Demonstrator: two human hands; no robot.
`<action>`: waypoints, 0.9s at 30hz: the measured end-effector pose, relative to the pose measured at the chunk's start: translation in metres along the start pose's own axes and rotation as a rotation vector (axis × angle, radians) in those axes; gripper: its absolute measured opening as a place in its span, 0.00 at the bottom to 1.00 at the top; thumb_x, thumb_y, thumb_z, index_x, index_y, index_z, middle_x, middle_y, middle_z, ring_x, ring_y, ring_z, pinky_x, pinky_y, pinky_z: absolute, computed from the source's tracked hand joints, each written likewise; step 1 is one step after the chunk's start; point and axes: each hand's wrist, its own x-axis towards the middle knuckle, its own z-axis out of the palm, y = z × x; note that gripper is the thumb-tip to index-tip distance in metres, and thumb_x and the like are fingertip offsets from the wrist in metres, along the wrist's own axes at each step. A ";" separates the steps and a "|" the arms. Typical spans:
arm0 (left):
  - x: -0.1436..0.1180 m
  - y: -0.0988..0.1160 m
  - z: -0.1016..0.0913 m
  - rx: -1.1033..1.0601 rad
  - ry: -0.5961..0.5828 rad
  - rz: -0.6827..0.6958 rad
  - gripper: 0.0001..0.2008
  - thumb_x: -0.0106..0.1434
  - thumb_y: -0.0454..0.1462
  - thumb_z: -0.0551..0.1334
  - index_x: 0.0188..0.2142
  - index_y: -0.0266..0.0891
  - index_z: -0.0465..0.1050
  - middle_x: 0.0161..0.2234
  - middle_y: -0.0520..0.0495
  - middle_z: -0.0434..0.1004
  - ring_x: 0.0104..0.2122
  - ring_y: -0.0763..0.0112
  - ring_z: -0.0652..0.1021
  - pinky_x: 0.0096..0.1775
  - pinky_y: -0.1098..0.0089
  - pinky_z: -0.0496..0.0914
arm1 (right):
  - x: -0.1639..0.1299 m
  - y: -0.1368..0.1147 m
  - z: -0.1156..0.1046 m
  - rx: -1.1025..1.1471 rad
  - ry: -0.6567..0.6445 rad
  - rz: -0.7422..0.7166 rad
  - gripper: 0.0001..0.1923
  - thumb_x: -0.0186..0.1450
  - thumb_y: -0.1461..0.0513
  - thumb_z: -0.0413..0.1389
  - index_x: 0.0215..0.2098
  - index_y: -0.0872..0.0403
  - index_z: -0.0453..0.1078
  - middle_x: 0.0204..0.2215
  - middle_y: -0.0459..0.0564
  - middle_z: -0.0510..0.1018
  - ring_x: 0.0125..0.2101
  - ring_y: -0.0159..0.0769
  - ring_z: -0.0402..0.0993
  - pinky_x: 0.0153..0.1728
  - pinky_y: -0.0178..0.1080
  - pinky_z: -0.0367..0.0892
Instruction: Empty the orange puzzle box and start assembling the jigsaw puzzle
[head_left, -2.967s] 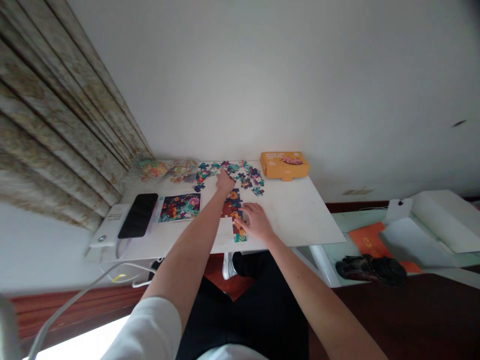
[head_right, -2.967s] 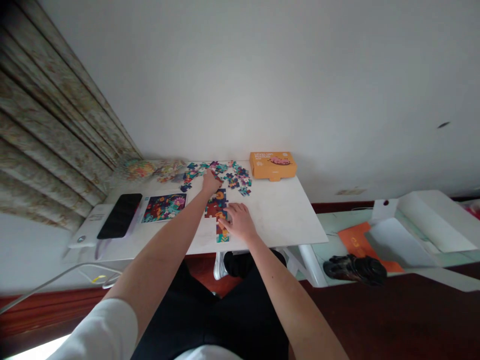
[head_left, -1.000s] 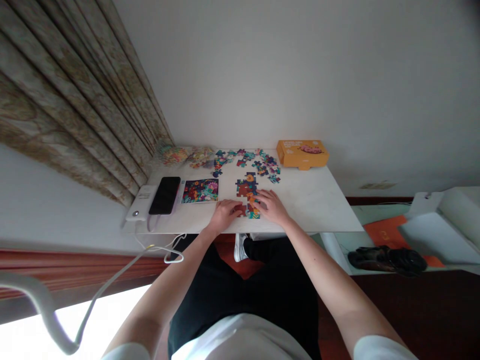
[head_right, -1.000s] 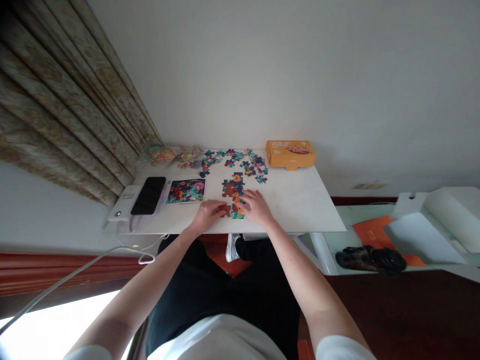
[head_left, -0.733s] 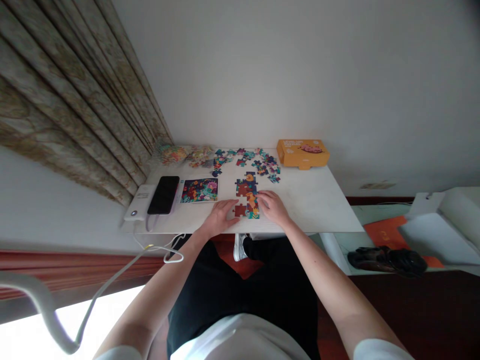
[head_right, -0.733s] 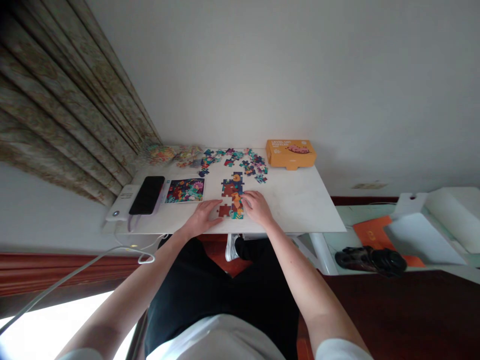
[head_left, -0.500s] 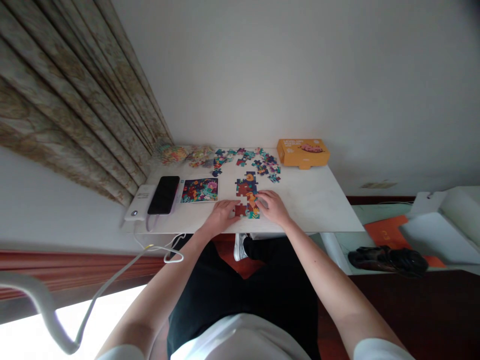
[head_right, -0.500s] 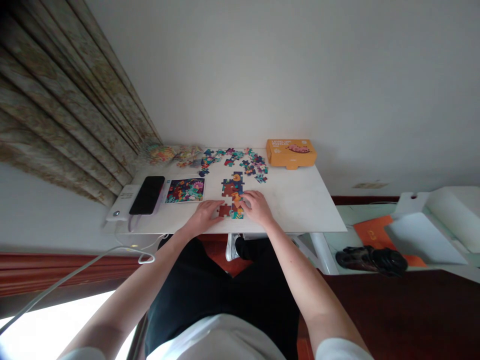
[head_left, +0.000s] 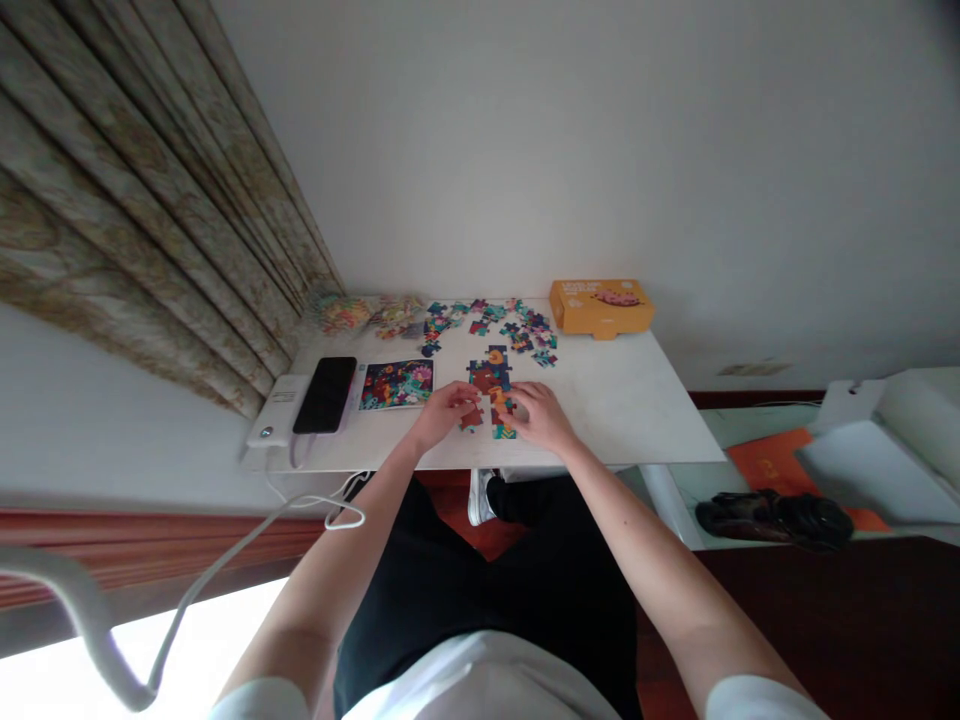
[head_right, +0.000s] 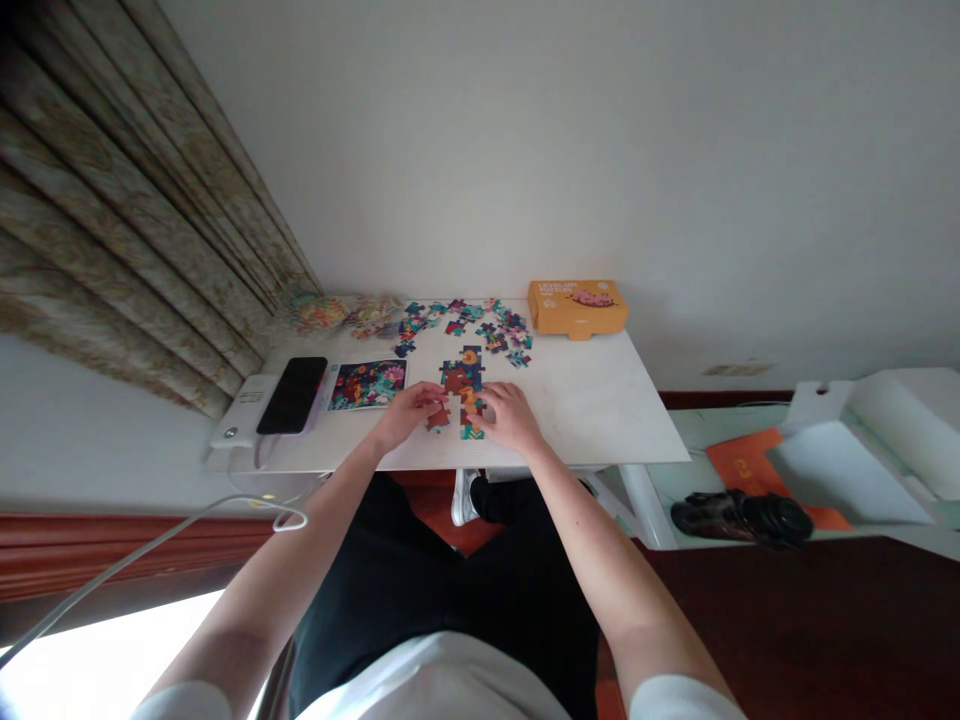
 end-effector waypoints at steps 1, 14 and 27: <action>0.006 0.001 0.000 0.022 -0.027 0.009 0.16 0.59 0.41 0.71 0.46 0.39 0.76 0.41 0.45 0.82 0.36 0.68 0.83 0.39 0.68 0.77 | 0.000 0.000 -0.001 -0.013 -0.016 -0.007 0.17 0.70 0.51 0.62 0.52 0.49 0.77 0.55 0.56 0.79 0.56 0.51 0.72 0.60 0.55 0.66; -0.020 -0.008 -0.019 0.884 -0.068 0.429 0.22 0.65 0.38 0.69 0.58 0.45 0.75 0.59 0.41 0.77 0.59 0.53 0.76 0.63 0.49 0.68 | -0.002 -0.001 0.003 -0.050 -0.066 0.033 0.19 0.70 0.52 0.61 0.56 0.47 0.76 0.63 0.57 0.74 0.65 0.53 0.66 0.66 0.62 0.59; -0.002 0.003 -0.001 0.888 -0.021 0.332 0.22 0.58 0.32 0.68 0.53 0.45 0.76 0.50 0.45 0.81 0.53 0.54 0.78 0.57 0.54 0.70 | -0.001 -0.001 0.000 -0.033 -0.081 0.022 0.19 0.68 0.52 0.63 0.54 0.48 0.76 0.59 0.57 0.76 0.61 0.52 0.70 0.65 0.61 0.59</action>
